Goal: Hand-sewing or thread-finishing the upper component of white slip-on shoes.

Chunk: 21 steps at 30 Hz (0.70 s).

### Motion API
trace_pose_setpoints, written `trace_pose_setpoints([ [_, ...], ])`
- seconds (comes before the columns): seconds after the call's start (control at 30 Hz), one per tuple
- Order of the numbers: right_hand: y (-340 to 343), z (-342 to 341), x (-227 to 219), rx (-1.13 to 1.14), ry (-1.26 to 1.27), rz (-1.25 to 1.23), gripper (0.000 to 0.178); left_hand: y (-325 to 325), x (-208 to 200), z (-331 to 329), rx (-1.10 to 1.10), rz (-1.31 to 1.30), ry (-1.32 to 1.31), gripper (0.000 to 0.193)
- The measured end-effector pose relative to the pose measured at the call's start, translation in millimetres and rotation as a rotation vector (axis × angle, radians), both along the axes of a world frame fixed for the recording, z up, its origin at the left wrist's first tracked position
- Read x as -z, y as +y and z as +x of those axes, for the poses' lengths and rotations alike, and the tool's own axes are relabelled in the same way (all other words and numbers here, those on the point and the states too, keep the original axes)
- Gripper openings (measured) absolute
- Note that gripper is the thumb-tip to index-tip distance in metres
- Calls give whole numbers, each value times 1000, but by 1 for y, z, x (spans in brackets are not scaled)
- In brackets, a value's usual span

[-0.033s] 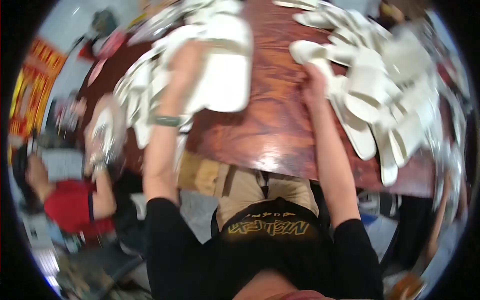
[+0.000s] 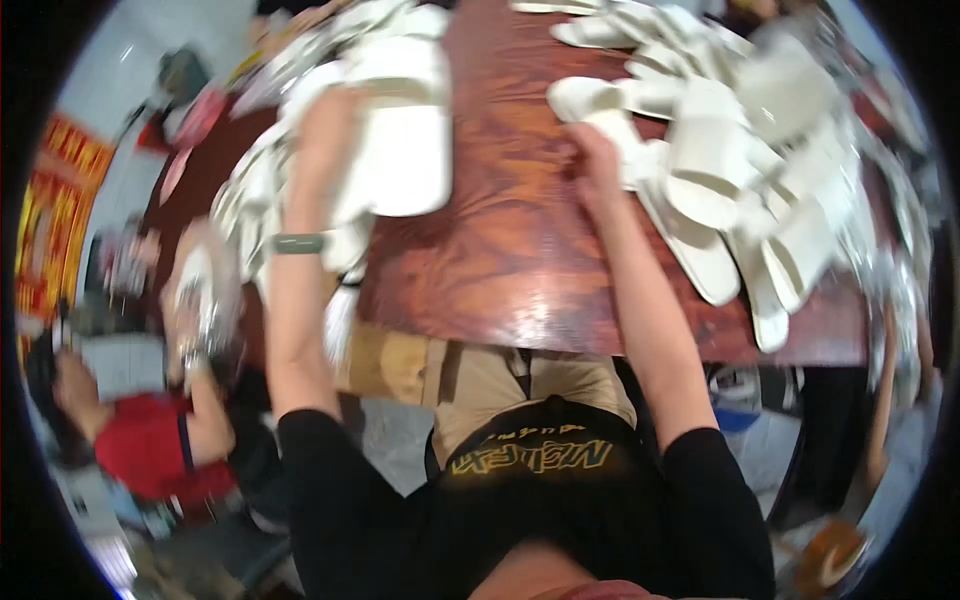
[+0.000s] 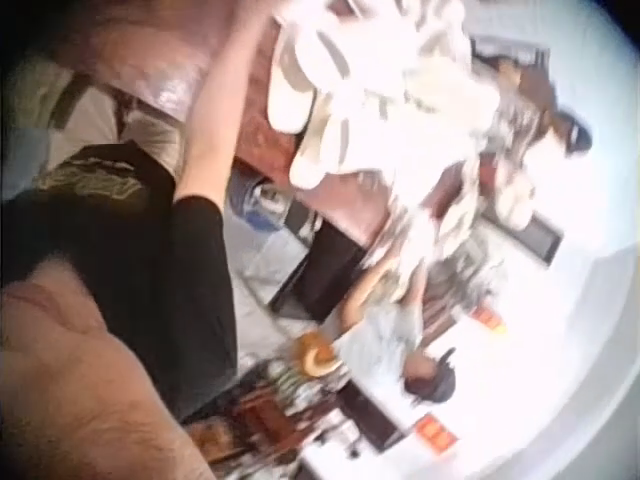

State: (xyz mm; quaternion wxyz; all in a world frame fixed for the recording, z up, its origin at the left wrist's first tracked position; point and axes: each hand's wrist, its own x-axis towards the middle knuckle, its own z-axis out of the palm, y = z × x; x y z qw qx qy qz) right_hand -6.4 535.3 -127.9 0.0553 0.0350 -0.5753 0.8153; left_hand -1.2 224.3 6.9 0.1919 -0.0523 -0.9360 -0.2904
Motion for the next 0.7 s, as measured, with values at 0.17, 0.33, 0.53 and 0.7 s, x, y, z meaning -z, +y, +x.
trace_pose_setpoints([
  [0.17, -11, 7, -18, -135, -133, -64, 16, -144, 4, -132, -472, -550, -216, 67],
  [0.33, 10, 12, -5, -70, -111, 85, 19, -91, 112, -116, -374, -657, -320, 47],
  [0.53, -20, 10, -5, -125, 111, 180, 25, -81, 73, -72, -470, -413, 33, 45],
  [0.7, -13, 22, -5, 55, 287, 459, 19, 37, 47, -42, -30, -53, 165, 40],
])
